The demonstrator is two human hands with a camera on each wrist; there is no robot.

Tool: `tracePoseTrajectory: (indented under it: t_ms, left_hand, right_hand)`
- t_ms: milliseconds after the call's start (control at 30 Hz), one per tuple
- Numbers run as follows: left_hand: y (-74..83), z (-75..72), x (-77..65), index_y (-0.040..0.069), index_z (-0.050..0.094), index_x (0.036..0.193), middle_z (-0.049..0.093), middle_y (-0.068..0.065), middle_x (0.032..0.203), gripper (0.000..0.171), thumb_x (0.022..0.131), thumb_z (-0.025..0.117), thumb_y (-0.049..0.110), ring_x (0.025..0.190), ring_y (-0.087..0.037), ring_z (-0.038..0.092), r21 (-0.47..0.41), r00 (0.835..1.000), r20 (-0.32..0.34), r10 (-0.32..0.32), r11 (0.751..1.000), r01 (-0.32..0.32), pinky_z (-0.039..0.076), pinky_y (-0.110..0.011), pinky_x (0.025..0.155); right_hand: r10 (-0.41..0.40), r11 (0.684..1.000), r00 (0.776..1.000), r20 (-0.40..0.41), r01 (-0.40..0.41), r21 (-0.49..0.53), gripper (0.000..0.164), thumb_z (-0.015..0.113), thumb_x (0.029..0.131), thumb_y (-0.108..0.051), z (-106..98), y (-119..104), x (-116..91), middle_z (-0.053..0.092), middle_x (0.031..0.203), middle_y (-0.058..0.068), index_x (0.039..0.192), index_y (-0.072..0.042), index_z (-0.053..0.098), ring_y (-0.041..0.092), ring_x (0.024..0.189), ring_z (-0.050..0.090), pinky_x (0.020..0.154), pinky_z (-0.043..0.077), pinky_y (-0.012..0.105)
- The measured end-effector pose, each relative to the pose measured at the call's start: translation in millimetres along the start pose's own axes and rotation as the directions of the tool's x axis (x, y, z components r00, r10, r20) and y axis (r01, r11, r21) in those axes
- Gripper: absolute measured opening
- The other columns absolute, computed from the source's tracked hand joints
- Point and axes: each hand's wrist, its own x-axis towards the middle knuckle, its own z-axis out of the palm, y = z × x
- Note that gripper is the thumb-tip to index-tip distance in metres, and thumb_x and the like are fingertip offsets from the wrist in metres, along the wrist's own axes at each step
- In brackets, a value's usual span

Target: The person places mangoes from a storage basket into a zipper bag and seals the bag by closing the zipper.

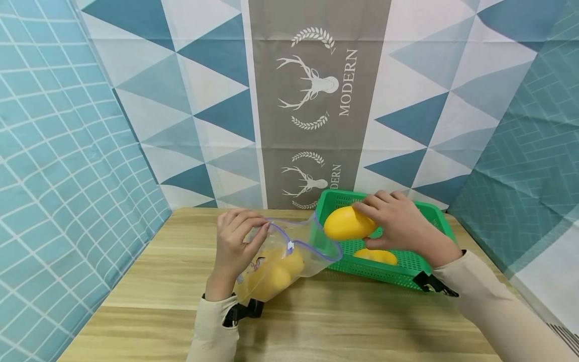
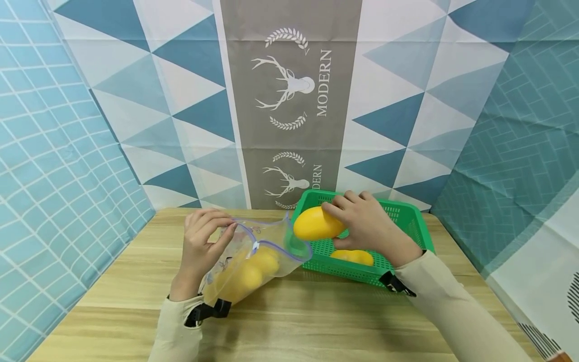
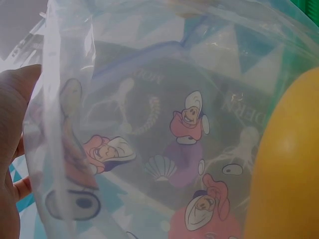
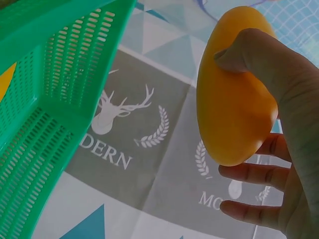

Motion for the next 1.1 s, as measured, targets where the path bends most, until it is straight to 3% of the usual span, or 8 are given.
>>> tracePoseTrajectory:
  t_ms: [600,1100]
  left_hand:
    - [1.3,-0.4,0.7,0.006,0.074,0.083,0.072,-0.007,0.087,0.026,0.099,0.064,0.024,0.087,-0.031,0.061,-0.009,1.000,0.011,0.004,1.000,-0.004,0.035,-0.053,0.080]
    - [2.1,1.4,0.9,0.006,0.073,0.084,0.071,-0.006,0.087,0.027,0.100,0.063,0.024,0.087,-0.031,0.061,0.003,1.000,0.024,0.018,1.000,-0.018,0.037,-0.054,0.077]
  right_hand:
    - [-0.038,0.999,0.999,0.001,0.038,0.018,0.073,0.088,0.057,-0.042,8,-17,14,0.061,0.099,0.005,0.118,-0.010,0.064,0.024,0.085,0.055,0.065,0.043,0.040]
    - [-0.073,0.997,0.997,0.031,0.074,-0.017,0.069,0.085,0.061,-0.047,18,-35,27,0.060,0.099,0.003,0.117,-0.013,0.063,0.025,0.088,0.055,0.070,0.048,0.040]
